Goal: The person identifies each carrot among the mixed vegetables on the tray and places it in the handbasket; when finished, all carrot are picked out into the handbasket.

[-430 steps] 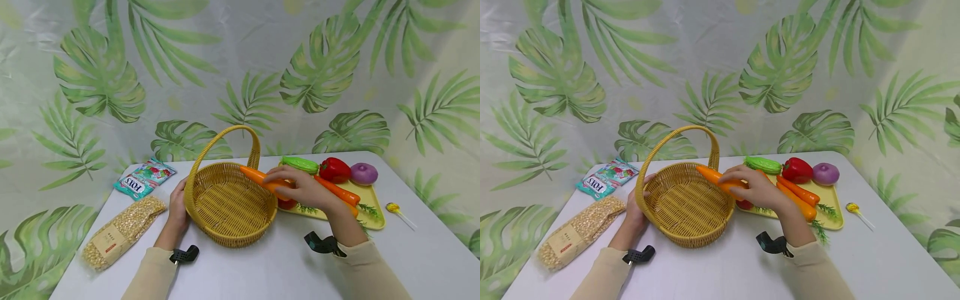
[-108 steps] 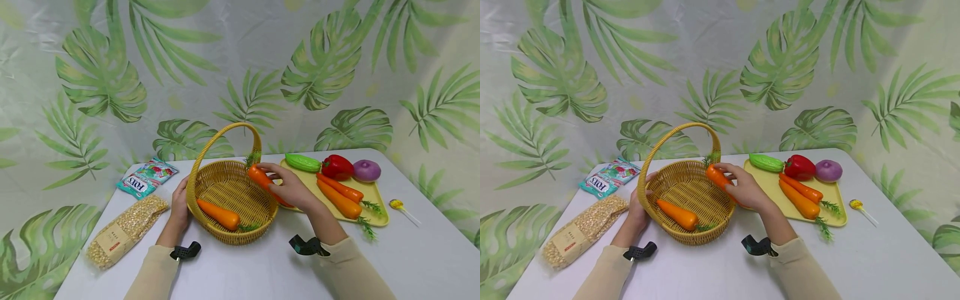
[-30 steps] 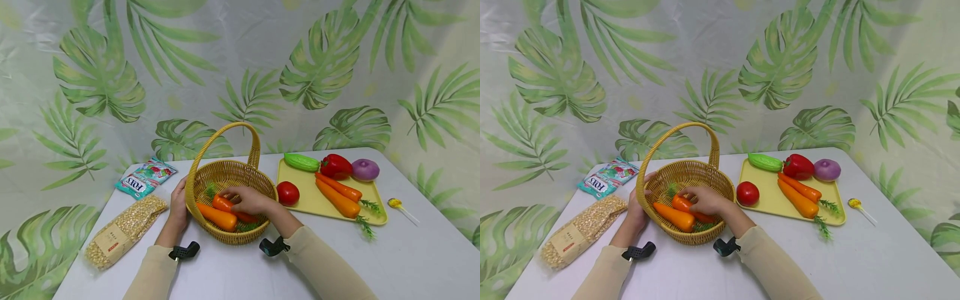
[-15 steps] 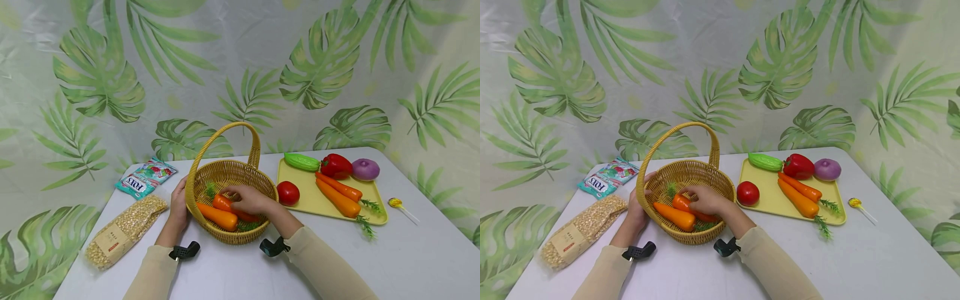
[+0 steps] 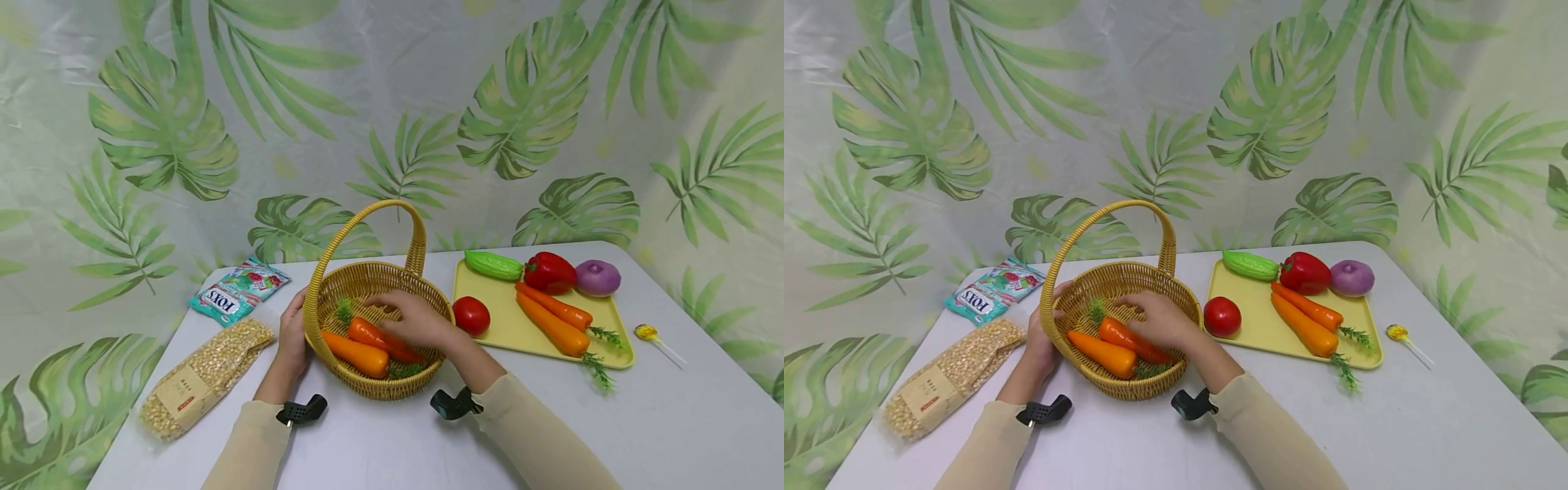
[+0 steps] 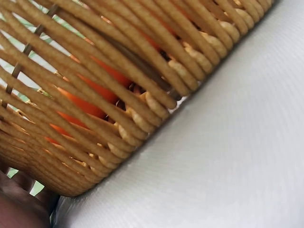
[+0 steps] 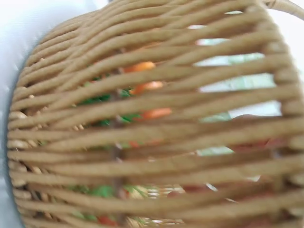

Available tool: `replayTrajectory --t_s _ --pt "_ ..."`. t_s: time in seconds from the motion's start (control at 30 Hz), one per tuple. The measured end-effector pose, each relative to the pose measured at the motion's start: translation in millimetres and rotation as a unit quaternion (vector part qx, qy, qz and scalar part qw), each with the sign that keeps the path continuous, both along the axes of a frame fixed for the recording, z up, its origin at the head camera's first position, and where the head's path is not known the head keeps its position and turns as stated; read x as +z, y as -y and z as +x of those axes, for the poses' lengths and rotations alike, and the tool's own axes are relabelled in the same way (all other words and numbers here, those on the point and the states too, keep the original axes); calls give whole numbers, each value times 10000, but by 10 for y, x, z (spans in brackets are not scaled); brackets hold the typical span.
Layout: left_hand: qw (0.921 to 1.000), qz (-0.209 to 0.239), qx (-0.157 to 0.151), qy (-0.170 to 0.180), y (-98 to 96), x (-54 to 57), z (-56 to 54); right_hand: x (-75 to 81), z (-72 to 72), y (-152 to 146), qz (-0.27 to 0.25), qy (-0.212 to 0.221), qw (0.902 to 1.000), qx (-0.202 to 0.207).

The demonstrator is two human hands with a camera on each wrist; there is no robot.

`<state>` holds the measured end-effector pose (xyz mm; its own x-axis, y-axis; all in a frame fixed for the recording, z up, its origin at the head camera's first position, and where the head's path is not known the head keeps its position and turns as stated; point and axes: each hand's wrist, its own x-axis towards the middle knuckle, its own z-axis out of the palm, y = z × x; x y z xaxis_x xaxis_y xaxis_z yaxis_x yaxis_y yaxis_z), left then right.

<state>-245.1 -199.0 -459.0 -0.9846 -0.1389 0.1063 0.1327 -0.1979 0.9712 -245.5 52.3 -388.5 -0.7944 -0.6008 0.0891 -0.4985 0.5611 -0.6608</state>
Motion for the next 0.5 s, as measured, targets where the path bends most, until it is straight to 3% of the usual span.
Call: replayTrajectory --t_s 0.2,0.5 --pt "10000 -9 -34 -3 0 7 8 71 22 -131 -321 -356 9987 -169" --pt "9999 -146 -26 33 8 8 13 203 78 -423 -914 -333 9941 -478"
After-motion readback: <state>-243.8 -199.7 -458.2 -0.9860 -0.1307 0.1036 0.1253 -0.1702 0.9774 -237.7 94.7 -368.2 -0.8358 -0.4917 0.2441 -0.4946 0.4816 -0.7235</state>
